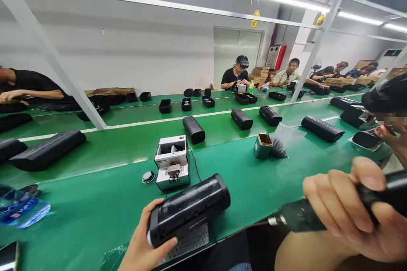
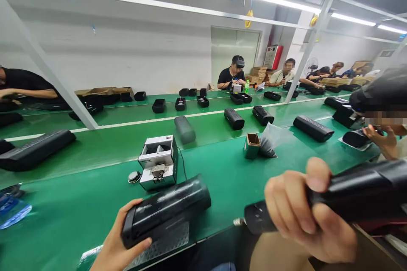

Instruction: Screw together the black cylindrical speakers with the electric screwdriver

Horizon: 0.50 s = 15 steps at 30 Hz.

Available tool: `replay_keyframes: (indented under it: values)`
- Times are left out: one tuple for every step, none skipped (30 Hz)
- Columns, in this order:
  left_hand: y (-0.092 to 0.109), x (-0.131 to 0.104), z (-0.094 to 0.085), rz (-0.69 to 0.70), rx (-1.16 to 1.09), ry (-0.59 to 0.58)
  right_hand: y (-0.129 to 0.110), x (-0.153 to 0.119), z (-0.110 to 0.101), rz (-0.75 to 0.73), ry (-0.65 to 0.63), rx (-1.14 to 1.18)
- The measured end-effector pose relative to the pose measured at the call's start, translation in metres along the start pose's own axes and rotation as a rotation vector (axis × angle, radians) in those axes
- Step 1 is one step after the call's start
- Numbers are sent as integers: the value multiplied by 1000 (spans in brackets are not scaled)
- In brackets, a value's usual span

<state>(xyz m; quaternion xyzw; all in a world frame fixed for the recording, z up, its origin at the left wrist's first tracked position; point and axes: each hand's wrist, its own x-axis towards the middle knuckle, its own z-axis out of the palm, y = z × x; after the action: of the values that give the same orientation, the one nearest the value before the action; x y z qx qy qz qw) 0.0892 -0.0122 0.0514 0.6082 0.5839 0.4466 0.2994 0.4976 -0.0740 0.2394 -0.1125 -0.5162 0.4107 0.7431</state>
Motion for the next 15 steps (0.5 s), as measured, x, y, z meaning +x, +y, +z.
replay_keyframes:
  values:
    - [11,8,19,-14,-61,8,-3,-6,-14,6,-20,61]
    - [22,17,40,-27,-134,8,1,-13,-25,14,-32,120]
    - [33,29,65,-34,-212,2,11,-21,-35,28,-23,174]
    - [45,43,91,-47,-279,-13,27,-30,-43,57,7,214]
    - [56,59,120,-72,-322,-2,47,-40,-50,95,70,246]
    - [68,77,149,-81,-328,29,70,-50,-57,141,144,268]
    - [79,96,179,-84,-326,66,93,-61,-64,183,209,281]
    - [90,116,207,-91,-316,104,115,-71,-72,236,325,281]
    - [100,137,234,-98,-297,148,136,-81,-80,298,392,292]
    - [110,158,259,-103,-269,200,154,-90,-90,360,441,308]
    - [119,178,281,-110,-233,259,169,-99,-99,407,476,329]
    - [126,197,300,-117,-196,309,183,-106,-109,438,487,344]
    - [133,214,315,-124,-159,352,193,-111,-118,458,484,346]
    - [138,231,328,-132,-125,388,202,-115,-126,469,471,344]
    - [142,245,339,-141,-96,417,209,-118,-133,475,452,335]
